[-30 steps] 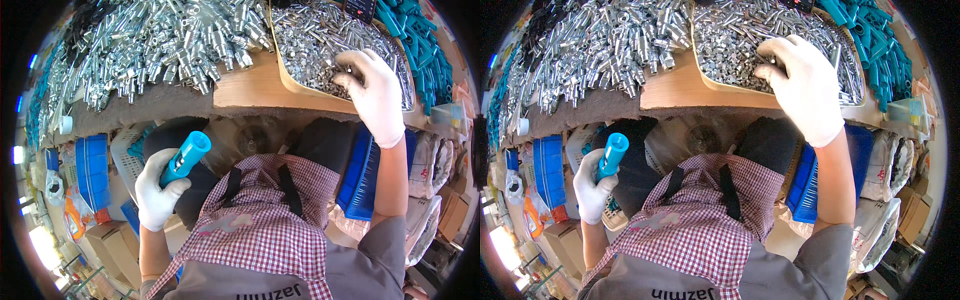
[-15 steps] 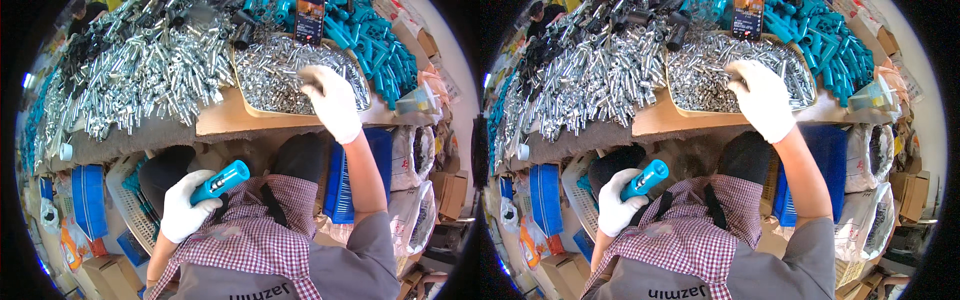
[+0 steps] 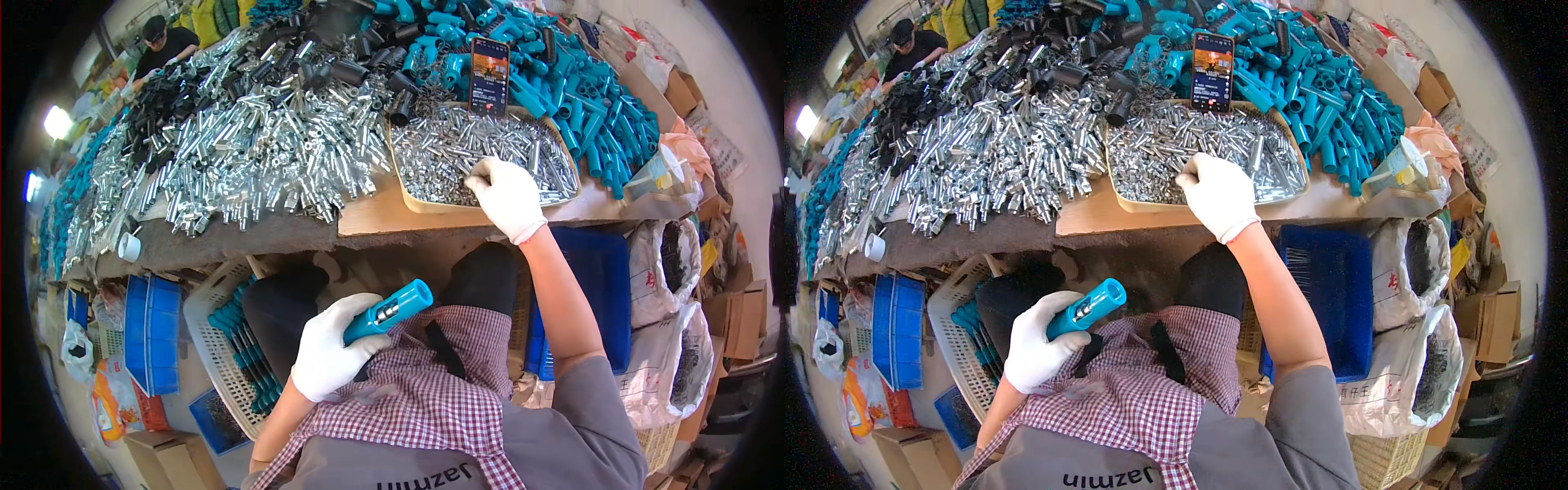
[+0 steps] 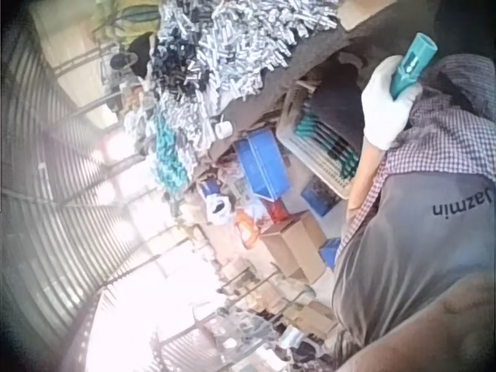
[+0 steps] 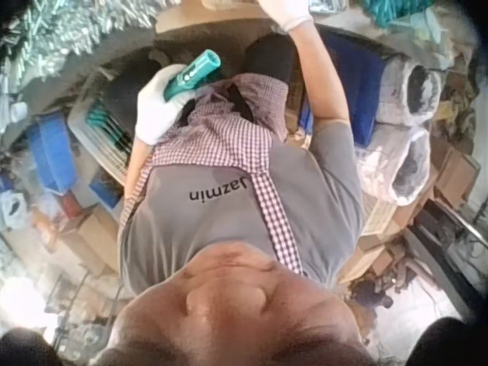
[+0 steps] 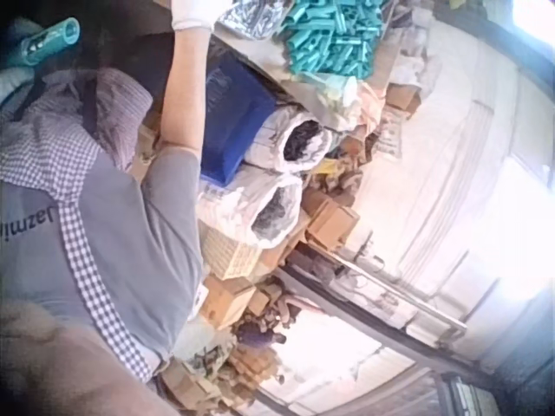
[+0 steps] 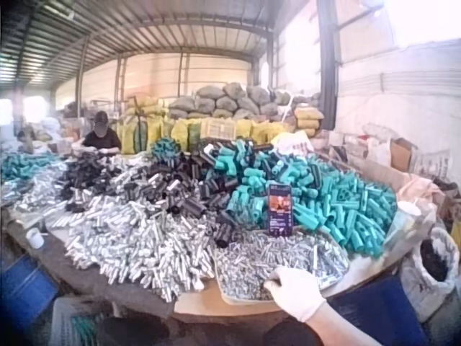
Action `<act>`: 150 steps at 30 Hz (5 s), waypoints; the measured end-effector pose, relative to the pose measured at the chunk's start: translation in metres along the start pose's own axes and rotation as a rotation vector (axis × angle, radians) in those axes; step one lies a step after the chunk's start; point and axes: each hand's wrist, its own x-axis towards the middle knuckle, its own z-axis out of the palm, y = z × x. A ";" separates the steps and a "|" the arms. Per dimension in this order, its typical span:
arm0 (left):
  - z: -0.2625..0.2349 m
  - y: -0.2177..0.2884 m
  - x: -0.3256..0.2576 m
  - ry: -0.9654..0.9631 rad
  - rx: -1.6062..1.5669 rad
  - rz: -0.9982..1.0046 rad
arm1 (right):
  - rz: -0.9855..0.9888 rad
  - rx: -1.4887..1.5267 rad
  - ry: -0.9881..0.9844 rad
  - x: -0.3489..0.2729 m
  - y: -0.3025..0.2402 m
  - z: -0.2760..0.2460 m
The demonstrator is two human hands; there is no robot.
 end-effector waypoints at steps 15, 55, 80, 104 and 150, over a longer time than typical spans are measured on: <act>0.003 0.002 -0.002 -0.004 0.036 -0.004 | 0.005 0.013 0.003 0.004 0.007 -0.011; 0.005 -0.006 0.001 0.032 0.321 0.154 | 0.037 -0.086 -0.101 0.000 -0.015 -0.001; -0.016 -0.007 -0.001 0.018 0.437 0.239 | 0.200 1.045 -0.494 -0.048 -0.081 -0.024; -0.015 -0.013 -0.012 -0.057 0.591 0.260 | -0.381 0.411 -0.442 -0.107 -0.116 0.018; 0.001 -0.025 0.000 0.114 -0.979 -0.251 | 0.098 1.046 -0.269 -0.066 -0.089 0.005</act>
